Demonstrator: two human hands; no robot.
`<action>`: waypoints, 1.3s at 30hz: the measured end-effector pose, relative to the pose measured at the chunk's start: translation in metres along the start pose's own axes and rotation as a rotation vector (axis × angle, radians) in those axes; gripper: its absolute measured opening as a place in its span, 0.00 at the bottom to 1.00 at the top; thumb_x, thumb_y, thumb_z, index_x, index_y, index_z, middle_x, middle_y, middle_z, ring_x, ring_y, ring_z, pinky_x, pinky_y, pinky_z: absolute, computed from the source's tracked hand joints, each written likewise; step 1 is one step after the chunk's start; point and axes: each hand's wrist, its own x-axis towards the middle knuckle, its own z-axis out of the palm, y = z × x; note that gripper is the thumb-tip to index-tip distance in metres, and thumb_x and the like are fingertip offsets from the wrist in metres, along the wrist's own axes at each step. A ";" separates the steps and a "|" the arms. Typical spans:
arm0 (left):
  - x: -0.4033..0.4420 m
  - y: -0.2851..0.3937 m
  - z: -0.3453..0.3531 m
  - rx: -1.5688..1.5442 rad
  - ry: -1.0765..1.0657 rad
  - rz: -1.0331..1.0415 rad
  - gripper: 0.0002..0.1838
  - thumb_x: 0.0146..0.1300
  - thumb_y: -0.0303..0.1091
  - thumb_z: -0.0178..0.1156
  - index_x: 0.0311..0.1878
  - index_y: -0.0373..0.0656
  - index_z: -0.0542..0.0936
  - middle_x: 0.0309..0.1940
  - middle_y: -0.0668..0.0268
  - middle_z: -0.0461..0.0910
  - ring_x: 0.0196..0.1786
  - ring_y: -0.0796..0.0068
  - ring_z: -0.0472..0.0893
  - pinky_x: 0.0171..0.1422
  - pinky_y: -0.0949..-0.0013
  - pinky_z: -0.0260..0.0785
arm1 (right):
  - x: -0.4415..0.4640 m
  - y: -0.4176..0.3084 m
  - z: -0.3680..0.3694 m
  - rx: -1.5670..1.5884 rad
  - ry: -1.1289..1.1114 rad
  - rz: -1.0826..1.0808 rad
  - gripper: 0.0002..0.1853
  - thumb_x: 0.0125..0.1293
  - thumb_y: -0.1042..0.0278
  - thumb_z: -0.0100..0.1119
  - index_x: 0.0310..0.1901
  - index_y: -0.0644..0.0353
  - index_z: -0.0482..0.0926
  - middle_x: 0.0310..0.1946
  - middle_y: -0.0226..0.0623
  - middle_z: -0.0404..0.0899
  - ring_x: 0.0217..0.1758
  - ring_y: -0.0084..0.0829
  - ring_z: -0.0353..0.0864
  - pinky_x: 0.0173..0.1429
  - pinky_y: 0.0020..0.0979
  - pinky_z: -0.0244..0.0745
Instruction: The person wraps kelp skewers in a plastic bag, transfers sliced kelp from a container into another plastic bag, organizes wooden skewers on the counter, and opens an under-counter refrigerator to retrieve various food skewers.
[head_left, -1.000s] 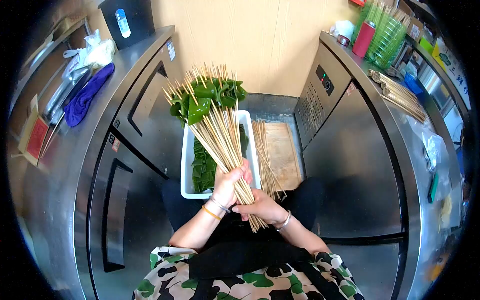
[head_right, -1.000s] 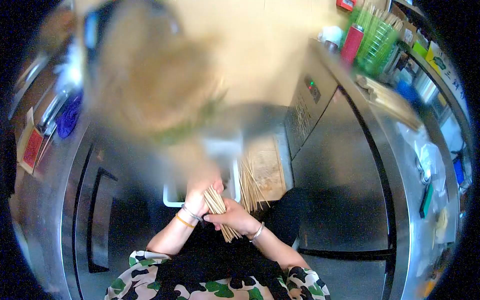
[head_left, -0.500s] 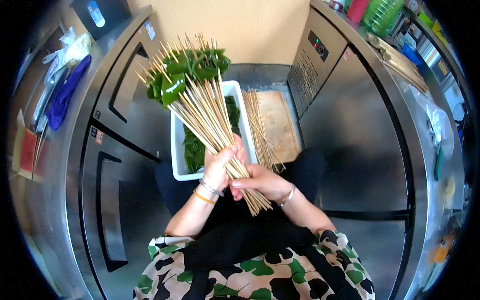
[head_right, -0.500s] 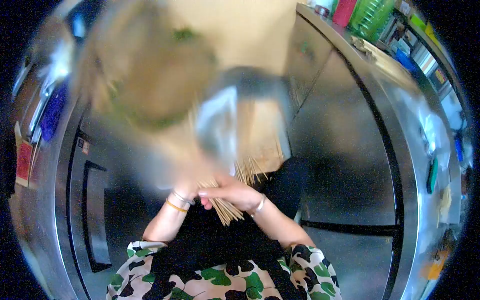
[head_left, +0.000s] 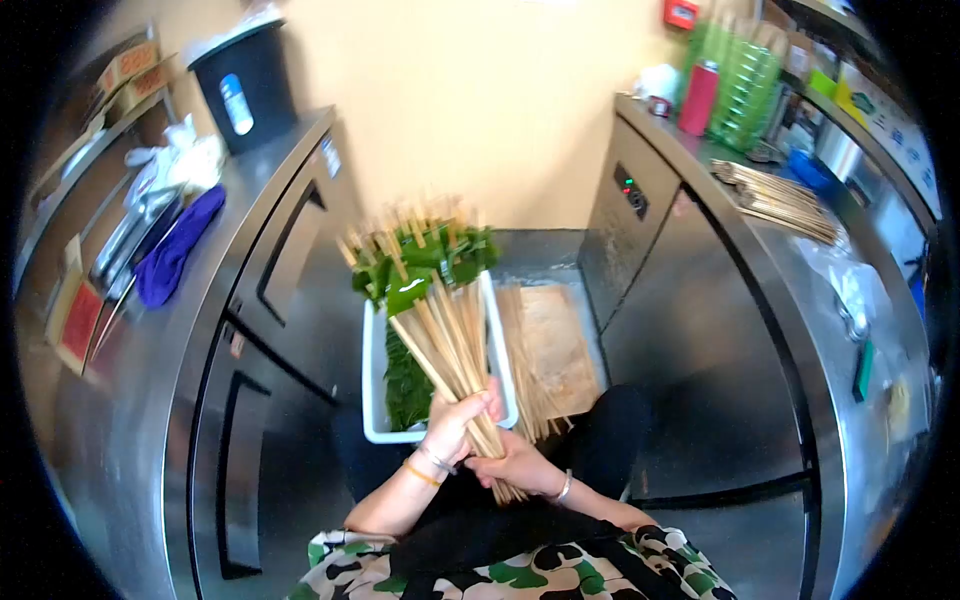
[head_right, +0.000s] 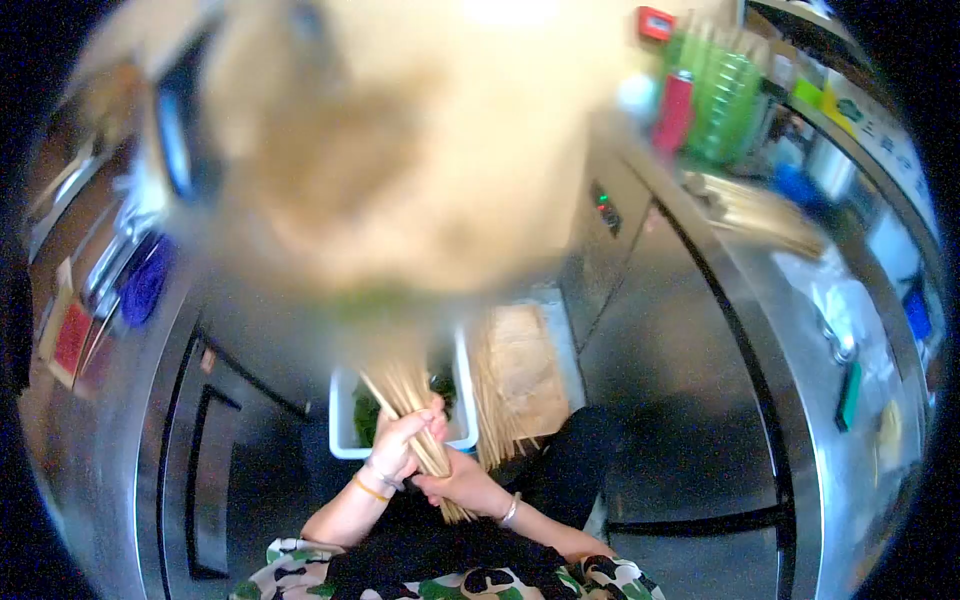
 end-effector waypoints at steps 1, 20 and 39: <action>0.000 -0.001 0.000 0.015 0.064 -0.003 0.11 0.56 0.24 0.58 0.42 0.34 0.71 0.27 0.64 0.72 0.30 0.74 0.74 0.33 0.73 0.69 | 0.001 -0.001 -0.001 0.009 0.013 0.004 0.16 0.58 0.70 0.62 0.46 0.61 0.69 0.27 0.29 0.74 0.26 0.20 0.74 0.32 0.24 0.74; -0.009 -0.005 0.007 0.437 0.119 0.180 0.14 0.51 0.22 0.62 0.42 0.37 0.74 0.34 0.67 0.77 0.33 0.78 0.77 0.36 0.73 0.73 | -0.011 -0.012 -0.020 -0.385 -0.006 -0.248 0.42 0.56 0.64 0.67 0.67 0.62 0.52 0.60 0.50 0.65 0.64 0.37 0.66 0.65 0.35 0.64; 0.008 0.056 0.004 0.169 -0.156 0.263 0.24 0.55 0.22 0.60 0.55 0.38 0.64 0.34 0.64 0.70 0.27 0.79 0.67 0.30 0.76 0.60 | -0.358 -0.318 -0.324 -1.385 2.077 0.728 0.19 0.53 0.72 0.51 0.48 0.54 0.78 0.54 0.42 0.74 0.64 0.44 0.66 0.63 0.43 0.65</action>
